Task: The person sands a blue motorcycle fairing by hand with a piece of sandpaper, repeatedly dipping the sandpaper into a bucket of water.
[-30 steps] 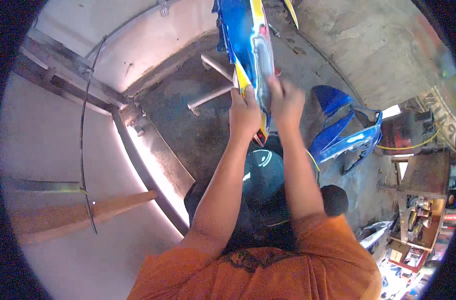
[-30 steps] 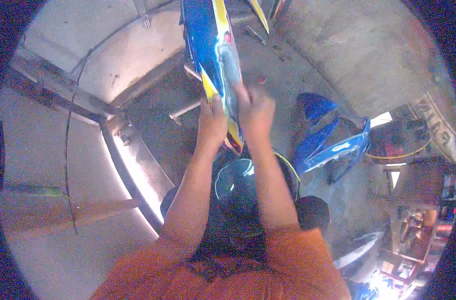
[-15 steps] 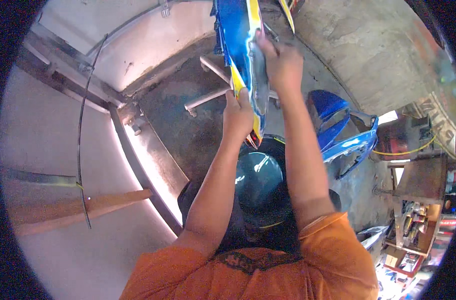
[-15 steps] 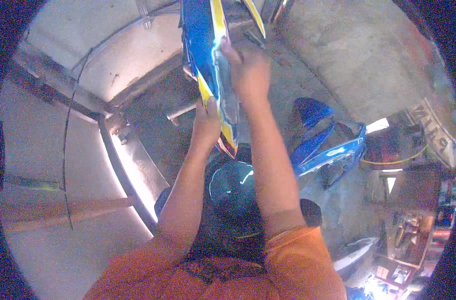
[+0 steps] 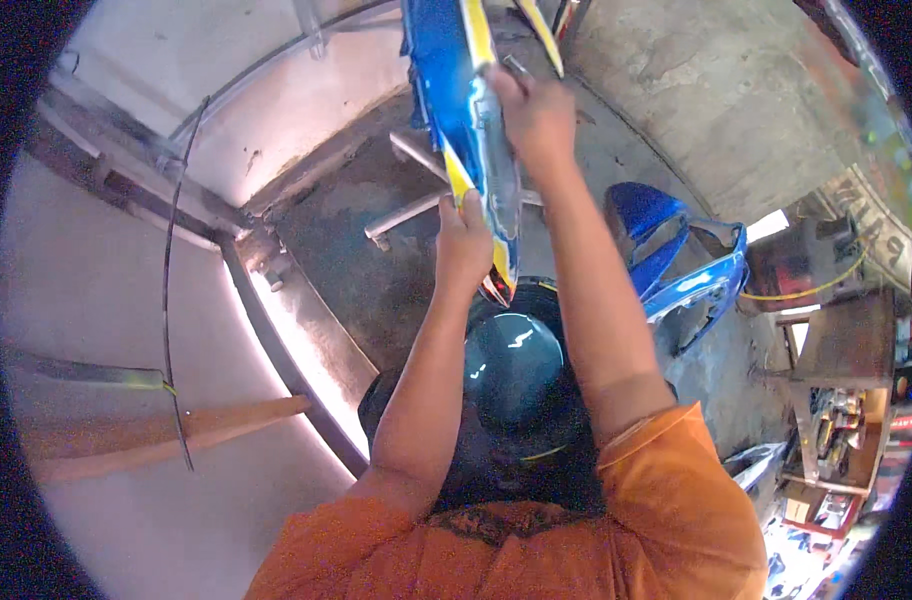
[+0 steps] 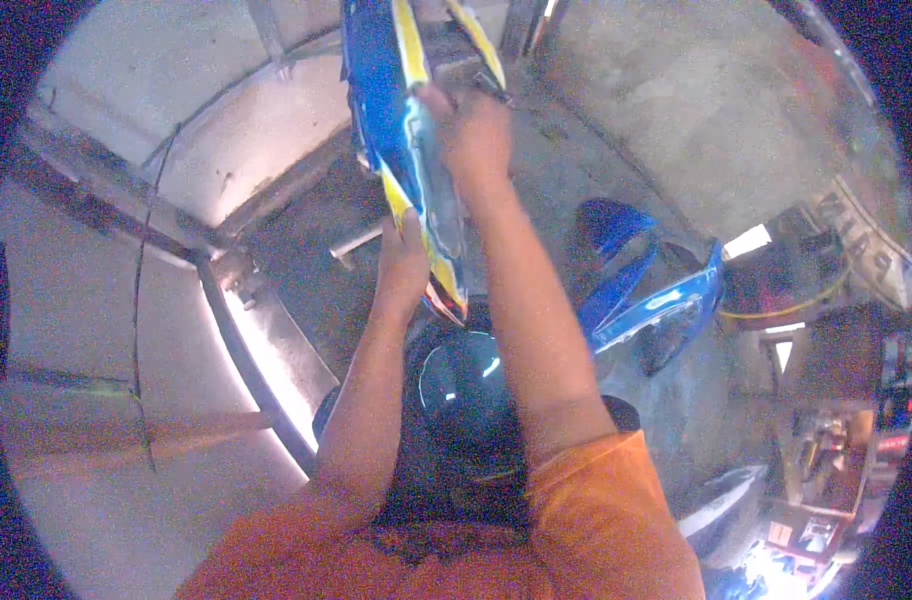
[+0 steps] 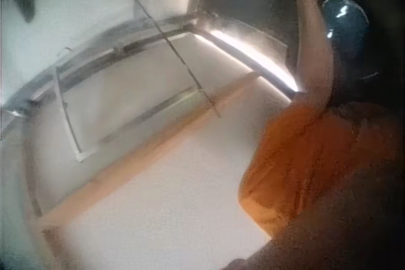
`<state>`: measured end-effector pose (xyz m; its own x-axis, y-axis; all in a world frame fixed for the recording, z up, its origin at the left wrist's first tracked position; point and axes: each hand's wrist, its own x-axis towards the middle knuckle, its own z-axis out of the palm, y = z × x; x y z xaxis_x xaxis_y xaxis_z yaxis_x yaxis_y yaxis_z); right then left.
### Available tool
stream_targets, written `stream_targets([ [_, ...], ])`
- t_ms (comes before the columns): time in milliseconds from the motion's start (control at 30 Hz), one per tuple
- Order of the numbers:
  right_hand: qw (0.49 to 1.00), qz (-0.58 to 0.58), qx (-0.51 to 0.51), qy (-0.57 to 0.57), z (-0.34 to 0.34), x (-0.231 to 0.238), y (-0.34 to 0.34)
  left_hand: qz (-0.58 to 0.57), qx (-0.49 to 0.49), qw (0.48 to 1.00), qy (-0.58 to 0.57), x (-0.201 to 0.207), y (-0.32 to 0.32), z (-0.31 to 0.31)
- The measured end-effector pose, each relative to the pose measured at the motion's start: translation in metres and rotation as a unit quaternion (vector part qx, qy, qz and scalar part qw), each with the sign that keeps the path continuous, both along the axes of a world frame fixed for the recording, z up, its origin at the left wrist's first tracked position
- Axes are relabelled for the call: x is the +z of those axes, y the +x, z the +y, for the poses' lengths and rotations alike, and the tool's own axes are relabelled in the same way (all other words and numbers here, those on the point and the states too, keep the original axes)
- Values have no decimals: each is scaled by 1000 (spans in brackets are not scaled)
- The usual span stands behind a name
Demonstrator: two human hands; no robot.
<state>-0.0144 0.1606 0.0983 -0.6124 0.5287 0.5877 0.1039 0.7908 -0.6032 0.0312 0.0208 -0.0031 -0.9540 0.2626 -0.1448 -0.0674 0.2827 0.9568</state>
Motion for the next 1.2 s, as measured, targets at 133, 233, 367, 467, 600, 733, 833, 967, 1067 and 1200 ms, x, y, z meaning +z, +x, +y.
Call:
stream_targets([
  [133, 991, -90, 25, -99, -35, -100, 85, -2, 8, 1000, -12, -9, -12, -7],
  [233, 982, -88, 14, -166, -48, -106, 107, -1, 16, 1000, 9, -1, -7, -1],
  [367, 994, -90, -2, -62, -21, -46, 42, 15, 17, 1000, 19, -1, -6, 2],
  [467, 999, -49, -2, -15, -8, 0, 0, 6, 16, 1000, 8, 0, -6, 3],
  [600, 997, -45, -3, -57, -21, -35, 24, 5, 23, 1000, 10, -1, -4, -5],
  [733, 988, -100, 7, -121, -39, -84, 80, -12, 7, 1000, 14, 7, -5, -9],
  [833, 995, -102, -7, -20, -24, -56, 48, 11, 16, 999, 40, -4, -9, -3],
  [967, 999, -17, 16, -49, -5, -7, -6, -6, -2, 1000, 26, 5, -3, 0],
  [1067, 997, -71, 0, -29, -15, -22, 10, -16, 1, 1000, 21, 6, -6, -7],
  [1200, 979, -146, 15, -144, -46, -72, 83, 9, -6, 999, 32, -3, -8, -7],
])
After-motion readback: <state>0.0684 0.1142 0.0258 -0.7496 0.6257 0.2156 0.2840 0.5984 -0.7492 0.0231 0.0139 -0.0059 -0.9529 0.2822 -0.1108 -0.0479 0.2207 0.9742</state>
